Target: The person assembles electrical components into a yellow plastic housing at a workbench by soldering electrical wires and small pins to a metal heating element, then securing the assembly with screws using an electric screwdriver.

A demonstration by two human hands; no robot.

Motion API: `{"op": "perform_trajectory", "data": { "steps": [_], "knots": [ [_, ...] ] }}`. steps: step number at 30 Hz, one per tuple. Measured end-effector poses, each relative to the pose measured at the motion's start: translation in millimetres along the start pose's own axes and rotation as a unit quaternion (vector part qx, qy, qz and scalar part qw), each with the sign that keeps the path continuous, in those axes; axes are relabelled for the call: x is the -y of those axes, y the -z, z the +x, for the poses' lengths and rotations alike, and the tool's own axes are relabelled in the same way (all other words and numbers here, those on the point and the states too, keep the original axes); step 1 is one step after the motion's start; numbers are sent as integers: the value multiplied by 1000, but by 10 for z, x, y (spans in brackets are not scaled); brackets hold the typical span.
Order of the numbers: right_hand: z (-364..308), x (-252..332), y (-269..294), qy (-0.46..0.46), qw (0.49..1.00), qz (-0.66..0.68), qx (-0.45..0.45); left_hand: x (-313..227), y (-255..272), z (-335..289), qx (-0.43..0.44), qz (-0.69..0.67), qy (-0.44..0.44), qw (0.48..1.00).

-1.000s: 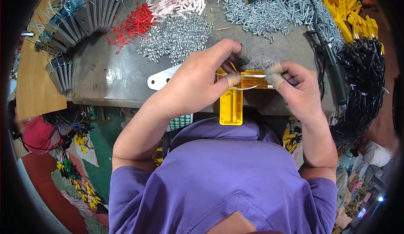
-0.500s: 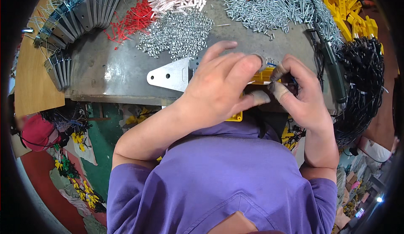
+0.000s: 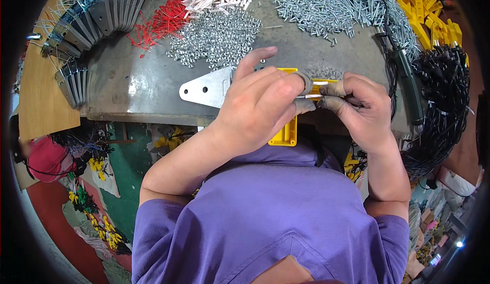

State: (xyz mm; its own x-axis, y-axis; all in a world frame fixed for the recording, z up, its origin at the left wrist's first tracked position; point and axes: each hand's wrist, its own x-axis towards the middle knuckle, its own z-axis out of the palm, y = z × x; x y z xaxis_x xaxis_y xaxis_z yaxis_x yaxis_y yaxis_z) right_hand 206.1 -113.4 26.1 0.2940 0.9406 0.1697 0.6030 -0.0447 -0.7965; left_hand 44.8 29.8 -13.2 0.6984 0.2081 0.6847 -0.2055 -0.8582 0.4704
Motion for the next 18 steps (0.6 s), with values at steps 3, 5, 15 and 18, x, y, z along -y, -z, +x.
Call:
{"op": "perform_trajectory", "data": {
  "steps": [3, 5, 15, 18],
  "knots": [
    [21, 7, 16, 42, 999, -13, -10, 39, 30, -14, 10, 1, -8, 1000],
    [13, -11, 15, 35, 999, -26, -13, 52, 55, 14, 19, 3, -4, 1000],
    [-6, -124, -1, 61, 998, 9, 5, 481, 416, 502, 371, -423, 377, 736],
    [-34, -173, 3, 60, 998, 25, 17, 513, 392, 440, 373, -362, 280, 807]
  ]
}}
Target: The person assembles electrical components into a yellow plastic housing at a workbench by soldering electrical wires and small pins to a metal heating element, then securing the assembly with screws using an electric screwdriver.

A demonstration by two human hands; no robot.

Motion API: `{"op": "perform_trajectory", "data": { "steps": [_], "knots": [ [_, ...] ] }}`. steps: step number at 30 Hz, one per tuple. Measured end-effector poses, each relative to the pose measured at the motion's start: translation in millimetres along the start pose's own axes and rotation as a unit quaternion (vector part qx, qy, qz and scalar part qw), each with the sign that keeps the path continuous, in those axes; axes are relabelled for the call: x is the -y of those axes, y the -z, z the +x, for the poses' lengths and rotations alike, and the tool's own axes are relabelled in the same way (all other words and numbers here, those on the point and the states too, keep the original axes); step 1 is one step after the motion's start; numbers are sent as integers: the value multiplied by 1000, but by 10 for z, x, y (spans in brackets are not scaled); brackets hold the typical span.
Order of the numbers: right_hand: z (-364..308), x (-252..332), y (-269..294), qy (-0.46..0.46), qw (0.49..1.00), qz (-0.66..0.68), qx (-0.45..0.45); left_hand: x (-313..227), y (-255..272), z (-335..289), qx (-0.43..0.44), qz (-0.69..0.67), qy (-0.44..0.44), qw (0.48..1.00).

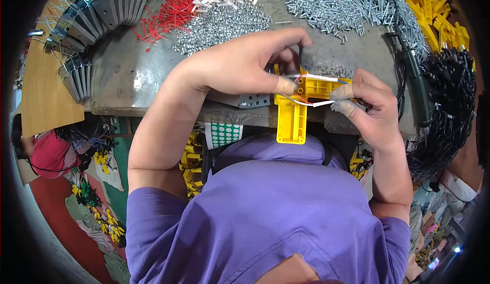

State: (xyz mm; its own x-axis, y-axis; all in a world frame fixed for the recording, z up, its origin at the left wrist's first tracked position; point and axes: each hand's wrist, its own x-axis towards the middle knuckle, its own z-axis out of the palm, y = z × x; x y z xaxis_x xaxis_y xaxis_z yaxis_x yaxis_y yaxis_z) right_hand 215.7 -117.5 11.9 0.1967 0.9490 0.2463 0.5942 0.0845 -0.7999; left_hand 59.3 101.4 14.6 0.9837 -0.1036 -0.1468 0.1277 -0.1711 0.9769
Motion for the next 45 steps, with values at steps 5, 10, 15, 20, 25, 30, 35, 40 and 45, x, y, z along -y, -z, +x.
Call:
{"op": "perform_trajectory", "data": {
  "steps": [5, 10, 15, 20, 25, 30, 35, 40, 45],
  "knots": [
    [5, 51, 29, -19, 999, 9, 28, -38, -362, 14, -165, 237, -46, 956],
    [63, 99, 36, -37, 998, -13, 43, 61, -584, 12, -262, 334, -104, 899],
    [133, 80, 110, -28, 995, -38, 89, 126, -575, 42, -267, 399, -142, 866],
    [800, -164, 342, -76, 994, -73, 2, 41, -608, -16, -223, 363, -34, 904],
    [1461, -746, 366, 111, 924, -364, -40, 26, -640, 10, -237, 369, -97, 894],
    [1436, -265, 320, 100, 960, -176, -195, 79, -633, 3, -263, 354, -142, 886],
    [741, 392, 483, 136, 841, 518, 77, 102, -626, 38, -270, 334, -155, 889],
    [680, 262, 11, 73, 877, 469, 73, 86, -634, 7, -261, 364, -156, 881],
    [540, 356, -103, 15, 889, 457, -29, 134, -646, 13, -259, 351, -164, 885]
  ]
}}
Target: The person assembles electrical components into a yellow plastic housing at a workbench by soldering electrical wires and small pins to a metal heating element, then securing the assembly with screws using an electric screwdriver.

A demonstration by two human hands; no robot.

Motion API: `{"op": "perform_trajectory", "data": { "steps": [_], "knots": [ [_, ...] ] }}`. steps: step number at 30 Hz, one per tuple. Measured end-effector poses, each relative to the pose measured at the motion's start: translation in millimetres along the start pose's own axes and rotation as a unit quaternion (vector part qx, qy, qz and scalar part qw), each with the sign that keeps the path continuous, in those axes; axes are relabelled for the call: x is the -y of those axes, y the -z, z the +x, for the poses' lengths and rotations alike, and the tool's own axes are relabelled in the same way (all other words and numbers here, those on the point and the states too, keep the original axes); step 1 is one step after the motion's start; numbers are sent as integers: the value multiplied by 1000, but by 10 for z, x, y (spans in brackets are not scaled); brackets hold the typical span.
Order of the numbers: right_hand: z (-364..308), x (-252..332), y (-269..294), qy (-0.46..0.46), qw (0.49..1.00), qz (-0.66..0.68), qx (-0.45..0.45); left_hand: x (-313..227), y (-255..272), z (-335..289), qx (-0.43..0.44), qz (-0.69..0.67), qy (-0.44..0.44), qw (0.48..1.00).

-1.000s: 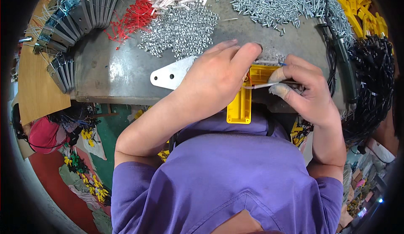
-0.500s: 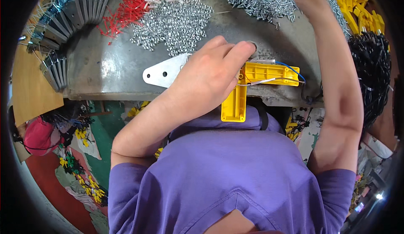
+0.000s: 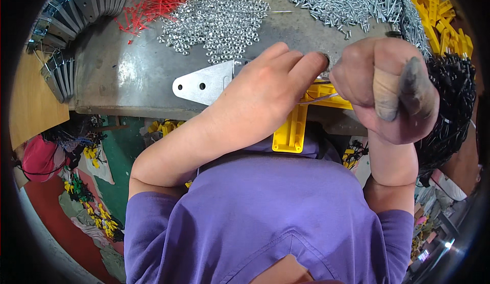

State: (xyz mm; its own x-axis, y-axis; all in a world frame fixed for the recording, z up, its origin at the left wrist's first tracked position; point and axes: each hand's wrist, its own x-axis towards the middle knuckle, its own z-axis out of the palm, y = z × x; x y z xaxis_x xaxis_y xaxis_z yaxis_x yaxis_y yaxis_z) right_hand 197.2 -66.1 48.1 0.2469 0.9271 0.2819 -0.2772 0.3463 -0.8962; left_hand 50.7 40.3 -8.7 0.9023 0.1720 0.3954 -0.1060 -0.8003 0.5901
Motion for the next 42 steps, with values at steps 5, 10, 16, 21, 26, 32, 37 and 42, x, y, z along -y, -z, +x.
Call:
{"op": "perform_trajectory", "data": {
  "steps": [5, 10, 16, 21, 26, 32, 37, 42],
  "knots": [
    [-168, 13, -264, -46, 975, 19, -217, 73, -24, -11, 1, -21, 5, 1000],
    [-451, 104, -546, -84, 893, 28, -440, -143, 315, 347, -294, -561, 16, 774],
    [46, -123, -180, -75, 939, -47, -333, -253, -48, 632, -290, -276, -108, 910],
    [183, -87, 144, -37, 974, -148, -167, -274, -85, 607, -281, -284, -128, 908],
    [213, 20, 233, 0, 969, -248, 12, -202, 10, 708, -236, -299, -142, 913],
    [330, 254, -28, 14, 999, -15, 41, -57, 190, 200, -230, -390, 4, 892],
    [941, -192, 609, 34, 929, -364, -59, 13, 159, -91, -30, 47, -21, 998],
    [759, -163, 798, 194, 685, -696, 94, -4, 16, -139, -62, 134, -37, 988]
  ]
}}
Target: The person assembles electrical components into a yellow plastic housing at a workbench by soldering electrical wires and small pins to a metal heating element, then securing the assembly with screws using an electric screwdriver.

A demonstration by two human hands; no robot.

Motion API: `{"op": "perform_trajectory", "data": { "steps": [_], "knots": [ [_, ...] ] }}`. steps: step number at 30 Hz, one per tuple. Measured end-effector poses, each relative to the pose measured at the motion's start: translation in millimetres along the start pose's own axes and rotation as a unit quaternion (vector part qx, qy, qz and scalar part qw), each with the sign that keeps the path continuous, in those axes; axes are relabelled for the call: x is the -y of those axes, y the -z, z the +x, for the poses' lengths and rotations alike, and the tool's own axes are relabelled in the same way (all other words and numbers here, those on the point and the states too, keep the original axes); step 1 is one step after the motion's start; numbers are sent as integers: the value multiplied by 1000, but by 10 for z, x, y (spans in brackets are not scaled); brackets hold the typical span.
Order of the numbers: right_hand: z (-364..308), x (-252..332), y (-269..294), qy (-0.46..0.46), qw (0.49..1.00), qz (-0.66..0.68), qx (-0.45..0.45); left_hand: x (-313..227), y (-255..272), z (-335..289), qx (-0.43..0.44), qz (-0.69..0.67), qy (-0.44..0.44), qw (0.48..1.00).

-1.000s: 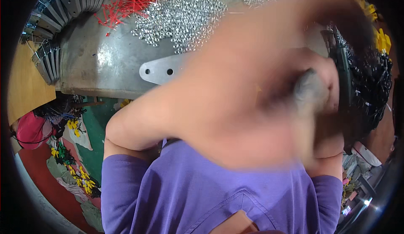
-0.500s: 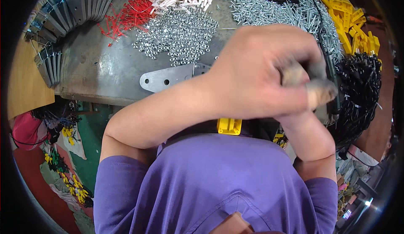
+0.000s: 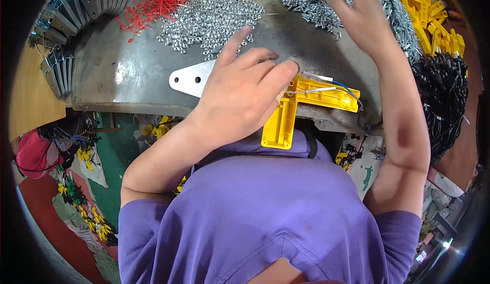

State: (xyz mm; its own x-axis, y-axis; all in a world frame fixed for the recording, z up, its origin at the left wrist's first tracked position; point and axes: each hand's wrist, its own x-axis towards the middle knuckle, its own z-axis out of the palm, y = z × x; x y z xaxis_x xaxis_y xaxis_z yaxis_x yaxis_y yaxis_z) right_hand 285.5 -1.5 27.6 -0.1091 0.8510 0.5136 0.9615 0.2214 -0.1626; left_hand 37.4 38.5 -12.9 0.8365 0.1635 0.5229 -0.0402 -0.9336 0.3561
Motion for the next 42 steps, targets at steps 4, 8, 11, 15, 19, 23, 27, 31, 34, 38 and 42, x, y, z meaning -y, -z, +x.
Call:
{"op": "perform_trajectory", "data": {
  "steps": [4, 8, 11, 15, 19, 23, 27, 31, 34, 38, 42],
  "knots": [
    [-393, 958, 339, -57, 987, 98, 117, 12, 9, -71, 0, 13, 40, 999],
    [-707, 1220, 170, -96, 988, 38, 117, -20, 9, -18, 47, -45, 76, 995],
    [-773, 1179, 89, -82, 990, 31, 112, -9, -19, -43, 21, -29, 69, 997],
    [-806, 1101, 104, -53, 992, 22, 114, -18, -18, -38, 20, -22, 81, 996],
    [-1024, 936, 482, -245, 954, 152, 83, 56, 34, -108, 23, -60, 89, 994],
    [-1488, 645, 990, -253, 910, 101, 313, -35, 110, -103, 25, -67, 30, 997],
    [-1695, 673, 905, -205, 942, 15, 265, -303, 14, 33, 29, -62, -15, 998],
    [-1709, 700, 699, -364, 917, 156, 52, -365, -13, 104, 39, -117, 22, 992],
    [-1593, 753, 552, -335, 918, 210, -12, -319, 2, 24, 15, -158, 101, 982],
    [-1577, 668, 488, -282, 927, 245, 21, -338, -39, 4, -102, -178, 164, 965],
    [-1535, 623, 487, -237, 953, 186, 36, -219, 31, 34, 16, 75, 74, 994]
  ]
}}
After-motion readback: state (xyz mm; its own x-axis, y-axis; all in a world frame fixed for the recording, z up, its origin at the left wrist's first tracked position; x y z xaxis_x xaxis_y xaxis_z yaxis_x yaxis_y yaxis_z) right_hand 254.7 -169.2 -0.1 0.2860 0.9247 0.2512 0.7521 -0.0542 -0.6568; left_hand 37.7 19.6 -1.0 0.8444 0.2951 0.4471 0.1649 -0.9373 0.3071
